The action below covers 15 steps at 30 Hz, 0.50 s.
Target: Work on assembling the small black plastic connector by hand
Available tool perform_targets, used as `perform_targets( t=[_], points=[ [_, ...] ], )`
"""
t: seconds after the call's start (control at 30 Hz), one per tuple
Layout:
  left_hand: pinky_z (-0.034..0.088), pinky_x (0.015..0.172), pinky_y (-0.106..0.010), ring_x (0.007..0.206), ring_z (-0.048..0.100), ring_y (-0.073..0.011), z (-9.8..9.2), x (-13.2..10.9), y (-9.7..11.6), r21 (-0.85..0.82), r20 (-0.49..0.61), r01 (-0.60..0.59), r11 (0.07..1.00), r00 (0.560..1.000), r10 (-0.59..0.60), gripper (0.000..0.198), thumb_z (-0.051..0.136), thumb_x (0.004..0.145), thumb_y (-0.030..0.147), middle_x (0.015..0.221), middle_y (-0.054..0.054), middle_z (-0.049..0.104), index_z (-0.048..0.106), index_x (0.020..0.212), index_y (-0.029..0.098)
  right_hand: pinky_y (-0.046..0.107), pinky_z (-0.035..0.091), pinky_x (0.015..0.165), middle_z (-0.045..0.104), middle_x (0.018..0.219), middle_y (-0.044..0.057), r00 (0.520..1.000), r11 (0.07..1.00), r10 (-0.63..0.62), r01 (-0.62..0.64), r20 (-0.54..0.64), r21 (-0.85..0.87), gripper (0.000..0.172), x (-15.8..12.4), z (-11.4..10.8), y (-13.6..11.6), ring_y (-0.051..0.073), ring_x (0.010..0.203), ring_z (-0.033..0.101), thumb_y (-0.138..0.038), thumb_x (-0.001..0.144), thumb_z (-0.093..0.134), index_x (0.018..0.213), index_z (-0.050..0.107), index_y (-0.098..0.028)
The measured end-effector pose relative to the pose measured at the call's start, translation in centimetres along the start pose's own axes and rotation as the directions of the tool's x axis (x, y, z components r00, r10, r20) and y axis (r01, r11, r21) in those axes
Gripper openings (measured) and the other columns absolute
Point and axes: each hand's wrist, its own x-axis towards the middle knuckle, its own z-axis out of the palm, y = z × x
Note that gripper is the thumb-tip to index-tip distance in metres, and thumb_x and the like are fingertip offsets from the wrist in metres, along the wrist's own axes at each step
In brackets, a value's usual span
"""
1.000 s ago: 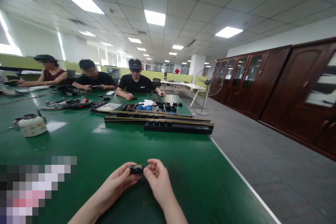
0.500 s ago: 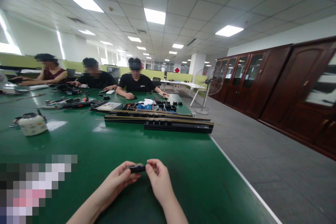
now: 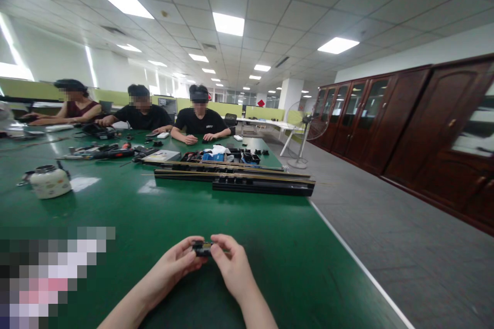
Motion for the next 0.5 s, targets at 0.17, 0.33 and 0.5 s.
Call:
perform_targets(
  t=[0.17, 0.33, 0.5],
  points=[
    [0.044, 0.077, -0.028, 0.083, 0.063, -0.0174, -0.08, -0.04, -0.01, 0.001, 0.023, -0.01, 1.0, 1.0, 0.01, 0.04, 0.076, 0.061, 0.032, 0.095, -0.005, 0.068, 0.059, 0.095, 0.021, 0.036, 0.046, 0.082, 0.063, 0.107, 0.007, 0.999, 0.998, -0.006, 0.009, 0.045, -0.065, 0.034, -0.05, 0.07, 0.57, 0.024, 0.098, 0.058, -0.04, 0.07, 0.063, 0.099, 0.063, -0.022],
    [0.044, 0.079, -0.029, 0.085, 0.063, -0.0182, -0.45, 0.24, -0.19, 0.013, 0.064, -0.024, 1.0, 0.998, 0.023, 0.04, 0.076, 0.062, 0.031, 0.094, -0.006, 0.067, 0.058, 0.096, 0.02, 0.037, 0.045, 0.082, 0.062, 0.108, 0.007, 0.999, 0.996, -0.016, 0.02, 0.04, -0.086, 0.028, -0.04, 0.07, 0.8, 0.025, 0.098, 0.057, -0.036, 0.071, 0.063, 0.095, 0.064, -0.023],
    [0.043, 0.085, -0.032, 0.09, 0.062, -0.0199, -0.64, 0.29, -0.27, 0.007, 0.087, -0.04, 0.999, 0.995, 0.039, 0.038, 0.076, 0.062, 0.03, 0.091, -0.005, 0.067, 0.059, 0.094, 0.02, 0.037, 0.045, 0.082, 0.061, 0.108, 0.007, 0.998, 0.996, -0.024, 0.028, 0.053, -0.086, 0.026, 0.0, 0.12, 0.64, 0.025, 0.1, 0.056, -0.039, 0.071, 0.062, 0.09, 0.066, -0.022]
  ],
)
